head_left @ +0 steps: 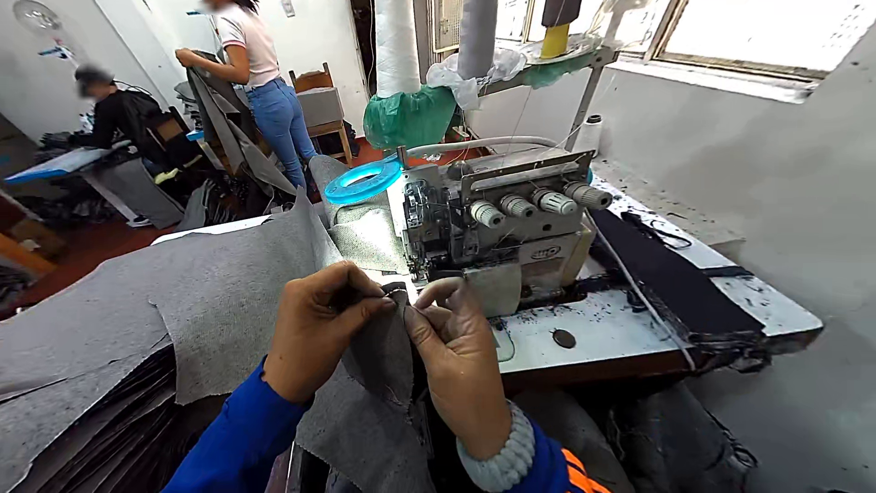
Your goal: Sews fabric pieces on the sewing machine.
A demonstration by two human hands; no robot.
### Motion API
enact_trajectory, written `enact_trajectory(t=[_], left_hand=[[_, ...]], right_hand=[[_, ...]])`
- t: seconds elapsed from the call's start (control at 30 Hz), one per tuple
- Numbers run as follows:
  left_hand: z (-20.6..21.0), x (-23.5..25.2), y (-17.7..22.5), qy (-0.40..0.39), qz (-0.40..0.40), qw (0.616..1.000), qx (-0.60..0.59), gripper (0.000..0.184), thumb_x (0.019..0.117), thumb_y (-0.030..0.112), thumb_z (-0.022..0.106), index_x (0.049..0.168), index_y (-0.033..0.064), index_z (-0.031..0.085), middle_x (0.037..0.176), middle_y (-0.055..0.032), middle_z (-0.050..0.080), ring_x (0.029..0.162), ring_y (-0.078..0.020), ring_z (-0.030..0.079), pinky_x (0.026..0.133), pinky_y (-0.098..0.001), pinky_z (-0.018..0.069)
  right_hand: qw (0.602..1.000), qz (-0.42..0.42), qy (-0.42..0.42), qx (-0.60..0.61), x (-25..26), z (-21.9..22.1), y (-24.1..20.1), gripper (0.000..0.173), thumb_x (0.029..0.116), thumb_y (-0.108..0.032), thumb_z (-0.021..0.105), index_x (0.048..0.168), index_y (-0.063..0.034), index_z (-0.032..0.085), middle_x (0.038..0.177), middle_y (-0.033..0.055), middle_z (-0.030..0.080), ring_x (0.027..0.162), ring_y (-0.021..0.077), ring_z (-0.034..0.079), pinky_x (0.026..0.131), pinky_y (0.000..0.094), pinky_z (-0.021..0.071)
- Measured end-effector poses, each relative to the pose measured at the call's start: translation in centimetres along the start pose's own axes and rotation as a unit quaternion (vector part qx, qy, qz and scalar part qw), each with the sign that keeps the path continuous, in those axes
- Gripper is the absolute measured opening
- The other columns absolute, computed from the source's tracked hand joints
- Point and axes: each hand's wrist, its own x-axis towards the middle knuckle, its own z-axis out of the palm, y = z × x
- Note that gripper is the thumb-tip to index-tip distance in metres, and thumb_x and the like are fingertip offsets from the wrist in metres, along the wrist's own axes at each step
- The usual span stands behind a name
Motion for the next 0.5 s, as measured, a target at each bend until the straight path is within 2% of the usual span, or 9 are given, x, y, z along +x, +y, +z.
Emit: enact_trajectory(t=[0.03,0.07,0.13,0.2,0.27,0.33,0.4,0.47,0.5], left_hand=[[-0.2,0.0,0.4,0.007,-0.003,1.0,0.0,0.013,0.0796,0.002,0.079,0.088,0.0077,0.072,0.081,0.0019,0.074,0.07,-0.0043,0.069,0.066,-0.0201,0.0594],[-0.5,0.1,0.9,0.012,0.0,1.0,0.006,0.013,0.0799,0.002,0.079,0.089,0.0074,0.072,0.08,0.0024,0.073,0.068,-0.0036,0.068,0.064,-0.0195,0.0588],[-1.3,0.3,3.2,0.006,0.032,0.998,0.044,0.01,0.0835,0.005,0.077,0.091,0.0083,0.071,0.081,0.0048,0.072,0.069,-0.0017,0.067,0.064,-0.0177,0.0583],[-1.8,0.7,5.9,-0.025,0.084,0.989,0.116,0.004,0.0888,0.011,0.073,0.091,0.01,0.07,0.082,0.0078,0.072,0.072,0.001,0.067,0.066,-0.0155,0.0585],[-1.1,1.3,5.9,-0.057,0.111,0.975,0.185,0.003,0.0893,0.012,0.072,0.089,0.0102,0.07,0.078,0.0078,0.069,0.069,0.0027,0.065,0.062,-0.0141,0.0554],[0.3,1.4,2.2,-0.077,0.072,0.966,0.235,0.007,0.0869,0.009,0.073,0.093,0.0093,0.071,0.077,0.0032,0.07,0.066,-0.0055,0.066,0.06,-0.026,0.0559],[1.9,0.5,-2.7,-0.061,0.015,0.969,0.239,0.015,0.0877,0.009,0.076,0.102,0.0088,0.074,0.088,-0.0019,0.075,0.082,-0.0165,0.071,0.077,-0.0421,0.0588],[3.4,-0.8,-5.0,-0.01,0.035,0.964,0.263,0.015,0.0906,0.016,0.074,0.104,0.0096,0.077,0.105,-0.0054,0.074,0.107,-0.0244,0.067,0.095,-0.0477,0.0523],[4.1,-1.2,-4.9,0.007,0.065,0.951,0.302,0.014,0.0917,0.018,0.072,0.101,0.0089,0.078,0.107,-0.0089,0.073,0.111,-0.03,0.065,0.096,-0.0503,0.0508]], right_hand=[[0.999,-0.009,-0.025,-0.029,-0.3,-0.3,0.2,0.009,0.0981,-0.006,0.06,0.09,-0.0014,0.061,0.071,-0.0066,0.063,0.066,-0.0054,0.059,0.063,0.0142,0.0498],[0.996,-0.023,-0.064,-0.064,-0.8,-0.4,0.2,0.023,0.1004,-0.016,0.06,0.087,0.0012,0.067,0.071,-0.0038,0.062,0.066,-0.0044,0.057,0.062,0.0156,0.0482],[0.981,-0.051,-0.149,-0.117,-2.7,-0.4,0.4,0.031,0.097,-0.027,0.067,0.091,0.0023,0.072,0.079,0.0049,0.072,0.075,0.0017,0.069,0.068,0.0223,0.0577],[0.969,-0.04,-0.203,-0.136,-5.6,0.2,0.3,0.021,0.0893,-0.016,0.072,0.096,0.0039,0.071,0.083,0.0112,0.074,0.078,0.0104,0.073,0.071,0.0299,0.0605],[0.969,-0.016,-0.218,-0.115,-7.5,0.4,0.2,0.013,0.0885,-0.006,0.069,0.091,0.0069,0.072,0.079,0.0147,0.073,0.075,0.0127,0.072,0.07,0.0287,0.0589],[0.973,0.069,-0.207,-0.075,-8.1,-0.4,1.1,0.015,0.0913,-0.005,0.067,0.084,0.007,0.073,0.073,0.0106,0.071,0.071,0.0071,0.068,0.068,0.0251,0.0562],[0.957,0.196,-0.213,-0.012,-7.4,-1.9,2.7,0.017,0.0977,-0.009,0.061,0.087,-0.0001,0.071,0.075,-0.0016,0.068,0.073,-0.0015,0.065,0.071,0.0215,0.0552],[0.938,0.272,-0.208,0.051,-7.0,-3.3,4.0,0.017,0.1,-0.009,0.057,0.09,-0.0051,0.071,0.079,-0.0067,0.07,0.079,-0.0033,0.067,0.078,0.0215,0.0571],[0.936,0.278,-0.205,0.064,-7.3,-3.8,4.4,0.018,0.1001,-0.008,0.057,0.089,-0.0048,0.07,0.08,-0.007,0.07,0.079,-0.0034,0.067,0.079,0.0215,0.0568]])
